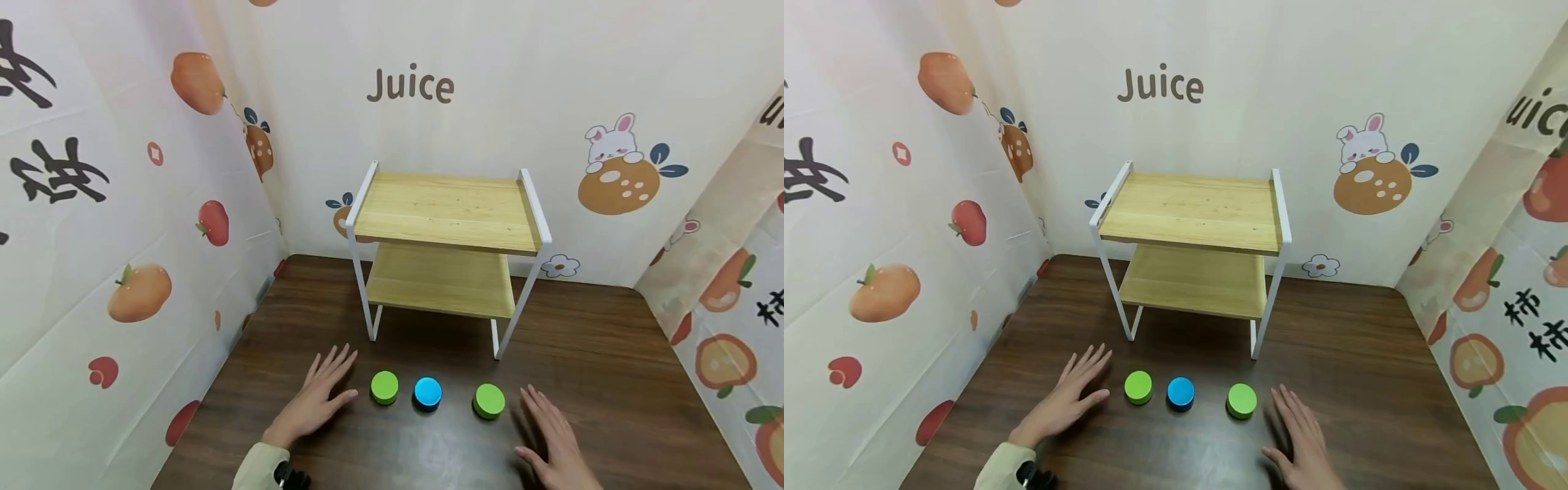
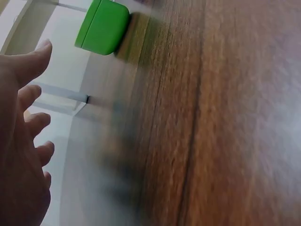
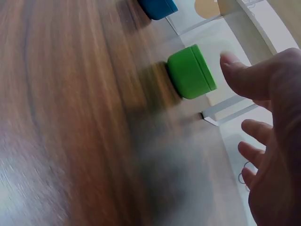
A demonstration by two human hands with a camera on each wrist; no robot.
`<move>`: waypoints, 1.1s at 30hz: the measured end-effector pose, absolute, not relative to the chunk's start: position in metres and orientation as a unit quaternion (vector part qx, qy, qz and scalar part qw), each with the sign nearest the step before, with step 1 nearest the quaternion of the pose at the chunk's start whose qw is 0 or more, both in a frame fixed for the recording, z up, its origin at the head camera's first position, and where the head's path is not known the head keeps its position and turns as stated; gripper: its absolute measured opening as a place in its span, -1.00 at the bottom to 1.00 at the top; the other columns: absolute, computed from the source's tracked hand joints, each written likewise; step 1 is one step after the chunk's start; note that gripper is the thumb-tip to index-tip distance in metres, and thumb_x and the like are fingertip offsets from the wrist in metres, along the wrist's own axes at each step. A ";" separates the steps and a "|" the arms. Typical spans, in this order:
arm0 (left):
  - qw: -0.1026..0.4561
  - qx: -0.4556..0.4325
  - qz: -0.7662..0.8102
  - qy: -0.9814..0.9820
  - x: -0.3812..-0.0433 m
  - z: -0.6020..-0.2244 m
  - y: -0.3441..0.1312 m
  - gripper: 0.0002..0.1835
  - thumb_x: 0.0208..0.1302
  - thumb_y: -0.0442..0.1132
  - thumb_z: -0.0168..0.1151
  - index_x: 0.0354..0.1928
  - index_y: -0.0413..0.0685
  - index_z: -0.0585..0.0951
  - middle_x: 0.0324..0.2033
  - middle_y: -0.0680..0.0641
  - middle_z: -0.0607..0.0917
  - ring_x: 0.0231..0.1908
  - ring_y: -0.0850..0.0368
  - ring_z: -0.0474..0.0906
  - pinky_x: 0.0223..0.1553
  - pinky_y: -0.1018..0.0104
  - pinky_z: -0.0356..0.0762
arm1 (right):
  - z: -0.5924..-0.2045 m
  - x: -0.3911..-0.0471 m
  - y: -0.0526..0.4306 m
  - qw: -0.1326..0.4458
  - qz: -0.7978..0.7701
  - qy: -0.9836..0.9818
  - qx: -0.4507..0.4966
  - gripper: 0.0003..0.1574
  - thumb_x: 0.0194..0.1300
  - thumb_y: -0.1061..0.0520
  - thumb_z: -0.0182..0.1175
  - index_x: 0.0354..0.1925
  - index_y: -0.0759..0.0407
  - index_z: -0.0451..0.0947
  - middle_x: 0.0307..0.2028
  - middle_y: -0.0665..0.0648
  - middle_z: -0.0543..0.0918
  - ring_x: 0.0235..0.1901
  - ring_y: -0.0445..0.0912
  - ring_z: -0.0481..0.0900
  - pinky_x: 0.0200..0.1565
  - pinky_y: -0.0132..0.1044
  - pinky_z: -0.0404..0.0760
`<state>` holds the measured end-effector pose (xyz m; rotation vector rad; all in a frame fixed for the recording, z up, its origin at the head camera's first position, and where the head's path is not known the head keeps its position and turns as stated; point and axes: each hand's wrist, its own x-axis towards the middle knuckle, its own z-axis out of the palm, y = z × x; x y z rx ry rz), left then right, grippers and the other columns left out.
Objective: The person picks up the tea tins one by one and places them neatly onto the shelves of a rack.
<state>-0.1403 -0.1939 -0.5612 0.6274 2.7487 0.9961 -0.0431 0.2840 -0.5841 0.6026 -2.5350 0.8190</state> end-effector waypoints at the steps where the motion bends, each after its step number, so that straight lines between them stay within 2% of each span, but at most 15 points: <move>1: 0.074 0.208 0.339 0.915 -0.142 -0.562 -0.193 -0.20 0.56 0.06 0.21 0.69 0.11 0.13 0.70 -0.10 0.05 0.70 -0.20 -0.18 0.60 -0.36 -0.39 | -0.585 -0.044 0.283 0.209 0.303 -0.904 0.218 0.23 -0.04 0.20 0.59 0.55 0.35 0.27 0.67 -0.12 0.08 0.64 -0.43 -0.17 0.47 -0.61 -0.28; 7: 0.078 0.186 0.381 0.902 -0.154 -0.570 -0.189 -0.20 0.61 0.02 0.16 0.71 0.08 0.06 0.70 -0.09 0.03 0.71 -0.18 -0.18 0.62 -0.31 -0.39 | -0.590 -0.051 0.276 0.229 0.345 -0.887 0.206 0.26 -0.07 0.35 0.58 0.55 0.42 0.22 0.65 -0.02 0.15 0.61 -0.42 -0.03 0.49 -0.67 -0.13; 11: 0.076 0.167 0.410 0.893 -0.166 -0.577 -0.185 -0.20 0.63 0.02 0.11 0.72 0.10 -0.01 0.71 -0.05 0.02 0.71 -0.17 -0.18 0.63 -0.29 -0.37 | -0.594 -0.056 0.267 0.213 0.399 -0.877 0.165 0.35 -0.06 0.46 0.55 0.62 0.34 0.12 0.68 -0.02 0.07 0.57 -0.54 -0.01 0.44 -0.73 -0.07; 13: 0.078 0.148 0.433 0.886 -0.173 -0.580 -0.182 -0.19 0.64 0.03 0.11 0.72 0.14 -0.03 0.71 -0.02 0.01 0.71 -0.16 -0.18 0.64 -0.29 -0.33 | -0.596 -0.058 0.262 0.201 0.439 -0.863 0.147 0.39 -0.06 0.52 0.53 0.64 0.30 0.06 0.69 -0.02 0.03 0.53 -0.58 0.04 0.41 -0.74 0.04; 16: 0.077 0.111 0.466 0.874 -0.183 -0.585 -0.176 -0.21 0.64 0.08 0.09 0.72 0.21 -0.02 0.71 -0.02 0.02 0.70 -0.24 -0.19 0.61 -0.38 -0.25 | -0.601 -0.062 0.256 0.192 0.501 -0.833 0.137 0.44 -0.06 0.60 0.48 0.67 0.29 -0.02 0.68 -0.11 0.00 0.48 -0.60 0.16 0.34 -0.73 0.22; 20: 0.064 0.084 0.506 0.856 -0.197 -0.589 -0.166 -0.23 0.64 0.09 0.08 0.72 0.25 0.02 0.70 0.00 0.06 0.68 -0.27 -0.13 0.60 -0.39 -0.13 | -0.606 -0.066 0.250 0.201 0.538 -0.805 0.151 0.43 -0.04 0.63 0.45 0.66 0.38 -0.08 0.62 -0.23 0.08 0.48 -0.53 0.23 0.36 -0.69 0.24; 26: 0.029 0.105 0.587 0.802 -0.218 -0.592 -0.150 -0.25 0.66 0.01 0.09 0.71 0.09 0.04 0.67 -0.02 0.15 0.66 -0.07 0.06 0.61 -0.22 0.04 | -0.608 -0.072 0.244 0.199 0.562 -0.782 0.183 0.40 -0.01 0.64 0.43 0.64 0.45 -0.11 0.62 -0.21 0.12 0.51 -0.46 0.24 0.39 -0.67 0.22; 30: 0.011 0.091 0.630 0.771 -0.227 -0.591 -0.141 -0.29 0.67 0.06 0.03 0.67 -0.05 0.14 0.64 -0.14 0.21 0.63 -0.16 0.12 0.58 -0.23 0.11 | -0.609 -0.075 0.239 0.188 0.557 -0.788 0.181 0.36 0.02 0.60 0.45 0.63 0.48 -0.08 0.62 -0.25 0.11 0.51 -0.48 0.24 0.38 -0.69 0.21; 33: -0.006 0.088 0.648 0.756 -0.231 -0.593 -0.136 -0.34 0.71 0.03 -0.04 0.60 -0.24 0.26 0.57 -0.28 0.33 0.59 -0.26 0.20 0.55 -0.27 0.15 | -0.611 -0.076 0.235 0.188 0.553 -0.793 0.175 0.35 0.00 0.60 0.46 0.62 0.47 -0.03 0.58 -0.27 0.19 0.49 -0.49 0.28 0.36 -0.70 0.23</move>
